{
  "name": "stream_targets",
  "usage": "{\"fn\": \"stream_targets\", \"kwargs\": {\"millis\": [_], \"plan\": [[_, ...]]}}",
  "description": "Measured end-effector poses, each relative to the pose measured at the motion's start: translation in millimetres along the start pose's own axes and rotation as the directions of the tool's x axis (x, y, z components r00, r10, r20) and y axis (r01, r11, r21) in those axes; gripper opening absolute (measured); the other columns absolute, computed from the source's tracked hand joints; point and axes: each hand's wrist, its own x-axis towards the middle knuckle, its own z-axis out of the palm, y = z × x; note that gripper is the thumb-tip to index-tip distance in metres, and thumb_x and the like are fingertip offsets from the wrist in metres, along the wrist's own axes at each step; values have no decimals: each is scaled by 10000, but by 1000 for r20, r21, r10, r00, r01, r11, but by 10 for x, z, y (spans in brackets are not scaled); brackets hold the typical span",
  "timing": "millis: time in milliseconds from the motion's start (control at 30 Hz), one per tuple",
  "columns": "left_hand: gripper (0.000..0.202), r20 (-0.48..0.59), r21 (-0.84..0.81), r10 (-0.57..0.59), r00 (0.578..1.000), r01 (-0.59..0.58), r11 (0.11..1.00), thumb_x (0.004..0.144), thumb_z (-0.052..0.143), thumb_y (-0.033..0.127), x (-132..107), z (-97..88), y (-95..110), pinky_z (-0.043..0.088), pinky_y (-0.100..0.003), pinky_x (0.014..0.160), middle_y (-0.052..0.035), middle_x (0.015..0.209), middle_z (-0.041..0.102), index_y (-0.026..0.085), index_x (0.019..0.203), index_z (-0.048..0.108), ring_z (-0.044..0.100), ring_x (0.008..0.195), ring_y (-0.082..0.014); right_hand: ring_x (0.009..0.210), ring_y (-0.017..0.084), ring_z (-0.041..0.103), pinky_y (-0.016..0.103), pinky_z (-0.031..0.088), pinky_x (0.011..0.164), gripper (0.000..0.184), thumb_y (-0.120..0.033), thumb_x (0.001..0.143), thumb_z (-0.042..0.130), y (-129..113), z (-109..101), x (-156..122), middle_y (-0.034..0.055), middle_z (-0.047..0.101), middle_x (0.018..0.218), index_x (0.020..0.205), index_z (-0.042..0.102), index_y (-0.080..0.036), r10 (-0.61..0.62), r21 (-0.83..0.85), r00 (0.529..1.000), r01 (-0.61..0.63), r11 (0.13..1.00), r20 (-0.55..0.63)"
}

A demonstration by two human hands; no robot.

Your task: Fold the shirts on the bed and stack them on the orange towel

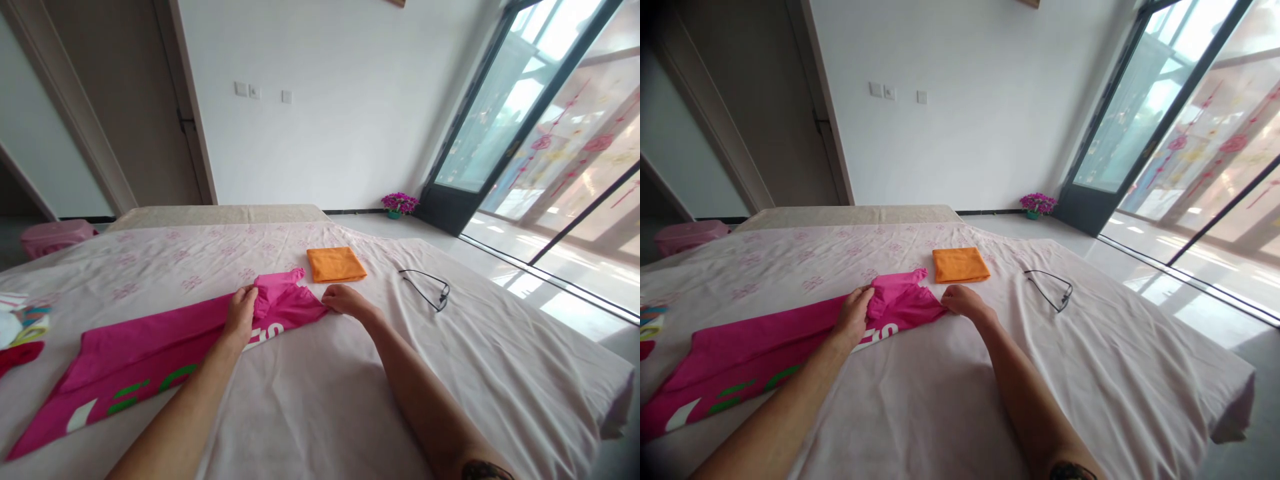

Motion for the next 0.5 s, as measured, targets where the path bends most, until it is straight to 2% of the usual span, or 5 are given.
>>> {"fn": "stream_targets", "kwargs": {"millis": [100, 200, 333, 400, 500], "plan": [[406, 11, -159, -77, 997, 78, 984, 620, 716, 477, 32, -22, -14, 495, -274, 627, 2, 703, 666, 170, 868, 620, 624, 636, -136, 660, 144, 574, 243, 342, 575, 261, -460, 807, 614, -60, 24, 4, 4, 686, 738, 824, 717, -220, 13, -27, 1000, -14, 1000, -21], [391, 32, -252, -113, 993, 117, 961, 605, 761, 426, 33, -25, -13, 499, -256, 643, 5, 725, 679, 160, 860, 634, 637, 661, -121, 701, 146, 574, 237, 341, 589, 171, -388, 754, 659, -87, 79, 15, -8, 688, 783, 817, 703, -235, -35, -57, 998, 32, 998, -47], [361, 54, -320, -135, 989, 146, 936, 605, 787, 388, 41, -39, -6, 487, -236, 615, 18, 709, 681, 149, 839, 652, 631, 641, -108, 679, 125, 538, 221, 348, 588, 99, -281, 753, 598, -81, 144, 51, -10, 638, 732, 760, 631, -188, -182, 163, 981, 190, 968, -63], [338, 55, -351, -142, 988, 152, 924, 599, 796, 362, 60, -44, -6, 487, -226, 616, 27, 699, 681, 146, 818, 656, 629, 635, -98, 678, 118, 530, 217, 376, 605, 122, -292, 747, 599, -82, 175, 76, -14, 612, 730, 799, 605, -181, -247, 414, 966, 258, 873, -81], [286, 48, -399, -163, 986, 168, 901, 627, 778, 323, 97, -47, -3, 501, -219, 639, 28, 721, 697, 146, 818, 660, 643, 661, -94, 647, 106, 520, 218, 401, 599, 248, -295, 704, 641, -85, 221, 108, -25, 586, 739, 919, 600, -178, -279, 709, 956, 262, 655, -95]]}}
